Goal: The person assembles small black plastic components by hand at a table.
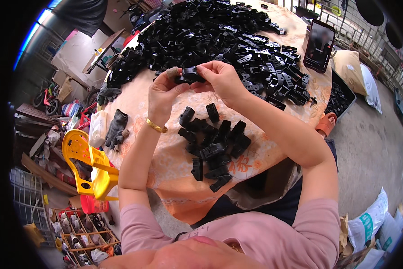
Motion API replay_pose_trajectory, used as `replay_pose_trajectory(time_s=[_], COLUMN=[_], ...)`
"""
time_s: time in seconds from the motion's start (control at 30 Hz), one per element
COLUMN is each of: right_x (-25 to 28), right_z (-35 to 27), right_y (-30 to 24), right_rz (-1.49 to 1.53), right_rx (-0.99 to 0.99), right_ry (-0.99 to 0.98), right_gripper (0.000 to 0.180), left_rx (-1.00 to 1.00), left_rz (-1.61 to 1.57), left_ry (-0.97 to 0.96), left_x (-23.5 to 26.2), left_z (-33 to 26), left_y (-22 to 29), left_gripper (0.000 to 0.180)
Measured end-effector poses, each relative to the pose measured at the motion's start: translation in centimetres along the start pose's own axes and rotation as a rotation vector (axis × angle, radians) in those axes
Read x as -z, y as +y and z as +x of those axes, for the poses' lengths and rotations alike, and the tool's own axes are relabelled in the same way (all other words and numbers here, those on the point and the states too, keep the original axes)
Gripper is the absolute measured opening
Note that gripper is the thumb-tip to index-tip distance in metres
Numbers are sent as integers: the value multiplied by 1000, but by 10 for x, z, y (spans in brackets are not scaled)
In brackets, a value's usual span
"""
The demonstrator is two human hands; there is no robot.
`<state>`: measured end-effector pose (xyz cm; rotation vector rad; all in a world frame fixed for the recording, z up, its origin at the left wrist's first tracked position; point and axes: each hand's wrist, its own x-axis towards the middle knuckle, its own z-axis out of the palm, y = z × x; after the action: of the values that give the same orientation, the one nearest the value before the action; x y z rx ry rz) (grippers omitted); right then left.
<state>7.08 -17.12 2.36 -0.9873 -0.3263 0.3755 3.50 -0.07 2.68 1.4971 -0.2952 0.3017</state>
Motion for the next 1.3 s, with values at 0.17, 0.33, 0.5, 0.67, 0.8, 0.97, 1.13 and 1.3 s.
replay_pose_trajectory(time_s=[0.17,0.33,0.5,0.67,0.8,0.97,1.13,1.3], right_x=[0,-4,-7,-2,-4,11,14,54], right_z=[0,-3,-9,-4,0,4,8,32], right_y=[5,11,4,12,7,-16,-23,-32], right_rz=[-202,-236,-440,-585,-572,-546,-606,-1143], right_rx=[43,127,263,356,198,-25,22,609], right_ry=[-3,28,36,57,3,-221,-264,95], right_gripper=[19,18,13,15,28,36,35,28], left_rx=[11,-11,-47,14,217,154,95,298], left_rz=[78,124,122,-32,-312,-278,-233,132], left_ry=[7,21,27,28,69,-16,-24,-484], left_x=[-5,-8,-15,-19,-11,-6,-2,3], left_z=[-2,-4,-10,-11,-8,-3,-3,0], left_y=[1,4,10,9,11,11,15,13], left_gripper=[39,38,39,43,46,45,44,48])
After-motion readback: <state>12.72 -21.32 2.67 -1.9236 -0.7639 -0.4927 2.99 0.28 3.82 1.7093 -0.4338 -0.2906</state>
